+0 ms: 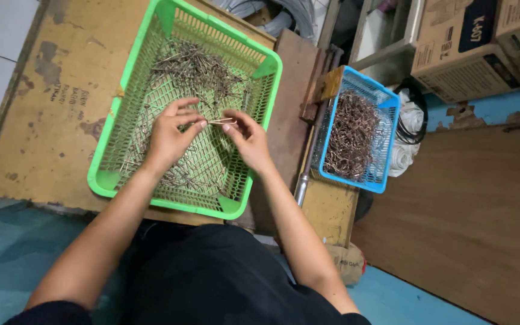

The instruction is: Processing small metal pins using a manual lever-operated tool

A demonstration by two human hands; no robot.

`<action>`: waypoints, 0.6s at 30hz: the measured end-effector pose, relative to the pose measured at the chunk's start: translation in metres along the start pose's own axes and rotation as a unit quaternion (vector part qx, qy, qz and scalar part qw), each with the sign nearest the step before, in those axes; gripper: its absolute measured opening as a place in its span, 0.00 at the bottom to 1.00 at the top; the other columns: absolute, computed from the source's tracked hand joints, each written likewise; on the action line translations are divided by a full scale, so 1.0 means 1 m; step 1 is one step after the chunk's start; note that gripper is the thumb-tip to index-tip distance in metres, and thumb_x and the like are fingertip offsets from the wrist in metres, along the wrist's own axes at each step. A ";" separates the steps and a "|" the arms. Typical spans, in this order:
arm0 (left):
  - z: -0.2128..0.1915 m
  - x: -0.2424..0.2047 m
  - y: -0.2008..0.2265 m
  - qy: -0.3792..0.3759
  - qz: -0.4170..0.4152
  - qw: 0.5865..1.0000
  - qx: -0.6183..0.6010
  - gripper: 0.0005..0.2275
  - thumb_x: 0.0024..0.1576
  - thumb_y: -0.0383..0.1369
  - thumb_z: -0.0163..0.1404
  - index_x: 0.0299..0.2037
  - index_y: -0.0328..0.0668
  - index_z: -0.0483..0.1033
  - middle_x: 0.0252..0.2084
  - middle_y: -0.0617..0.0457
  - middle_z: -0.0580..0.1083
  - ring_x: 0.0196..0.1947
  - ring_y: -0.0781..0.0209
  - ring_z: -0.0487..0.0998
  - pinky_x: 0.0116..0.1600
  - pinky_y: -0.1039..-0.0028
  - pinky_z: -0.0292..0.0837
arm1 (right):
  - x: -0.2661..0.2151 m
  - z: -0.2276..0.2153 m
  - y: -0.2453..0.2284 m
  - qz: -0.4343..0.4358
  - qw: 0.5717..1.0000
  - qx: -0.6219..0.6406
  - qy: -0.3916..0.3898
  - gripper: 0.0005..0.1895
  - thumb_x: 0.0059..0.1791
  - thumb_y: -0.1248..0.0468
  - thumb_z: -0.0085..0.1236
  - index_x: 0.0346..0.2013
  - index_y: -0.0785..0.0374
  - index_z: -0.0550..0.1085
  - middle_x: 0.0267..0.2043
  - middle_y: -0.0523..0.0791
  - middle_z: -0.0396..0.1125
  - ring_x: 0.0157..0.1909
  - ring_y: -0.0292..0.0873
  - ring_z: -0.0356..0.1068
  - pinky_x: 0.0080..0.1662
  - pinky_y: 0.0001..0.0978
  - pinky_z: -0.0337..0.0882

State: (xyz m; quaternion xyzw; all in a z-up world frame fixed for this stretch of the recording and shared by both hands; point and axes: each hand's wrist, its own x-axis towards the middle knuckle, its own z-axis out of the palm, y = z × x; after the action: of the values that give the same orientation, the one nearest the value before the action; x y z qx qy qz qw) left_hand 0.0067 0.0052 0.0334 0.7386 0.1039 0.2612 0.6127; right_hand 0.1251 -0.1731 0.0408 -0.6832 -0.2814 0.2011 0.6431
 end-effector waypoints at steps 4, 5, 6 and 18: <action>-0.001 0.008 0.024 0.008 0.036 0.998 0.057 0.06 0.57 0.23 0.61 0.43 0.33 0.84 0.60 0.37 0.72 0.54 0.37 0.78 0.58 0.54 0.74 | -0.024 -0.024 -0.047 -0.026 0.993 -0.098 0.053 0.24 0.51 0.67 0.65 0.62 0.65 0.71 0.61 0.57 0.68 0.61 0.56 0.70 0.58 0.46 0.73; -0.001 0.012 0.028 0.010 0.043 0.998 0.055 0.05 0.57 0.22 0.61 0.42 0.33 0.84 0.61 0.36 0.72 0.55 0.35 0.78 0.58 0.54 0.74 | -0.031 -0.039 -0.052 -0.055 0.974 -0.184 0.122 0.20 0.51 0.66 0.64 0.57 0.64 0.74 0.56 0.54 0.71 0.57 0.54 0.72 0.57 0.44 0.73; 0.003 0.013 0.032 0.010 0.048 0.998 0.049 0.05 0.57 0.21 0.60 0.42 0.32 0.84 0.61 0.35 0.71 0.55 0.33 0.77 0.58 0.55 0.74 | -0.043 -0.056 -0.058 -0.080 0.940 -0.270 0.192 0.15 0.51 0.66 0.64 0.52 0.63 0.77 0.51 0.52 0.73 0.54 0.52 0.73 0.56 0.41 0.74; 0.142 0.109 0.011 -0.024 0.180 0.967 0.181 0.04 0.54 0.34 0.66 0.37 0.51 0.86 0.66 0.48 0.70 0.70 0.36 0.62 0.69 0.39 0.51 | -0.142 -0.192 0.022 0.312 0.906 -0.140 0.251 0.16 0.52 0.55 0.59 0.48 0.61 0.81 0.47 0.51 0.76 0.51 0.47 0.73 0.54 0.45 0.72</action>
State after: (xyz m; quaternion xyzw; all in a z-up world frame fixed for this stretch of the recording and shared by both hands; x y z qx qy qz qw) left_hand 0.1698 -0.0668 0.0558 0.8497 0.0006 0.3264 0.4140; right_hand 0.1424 -0.4118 0.0238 -0.8472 0.0910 0.1718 0.4945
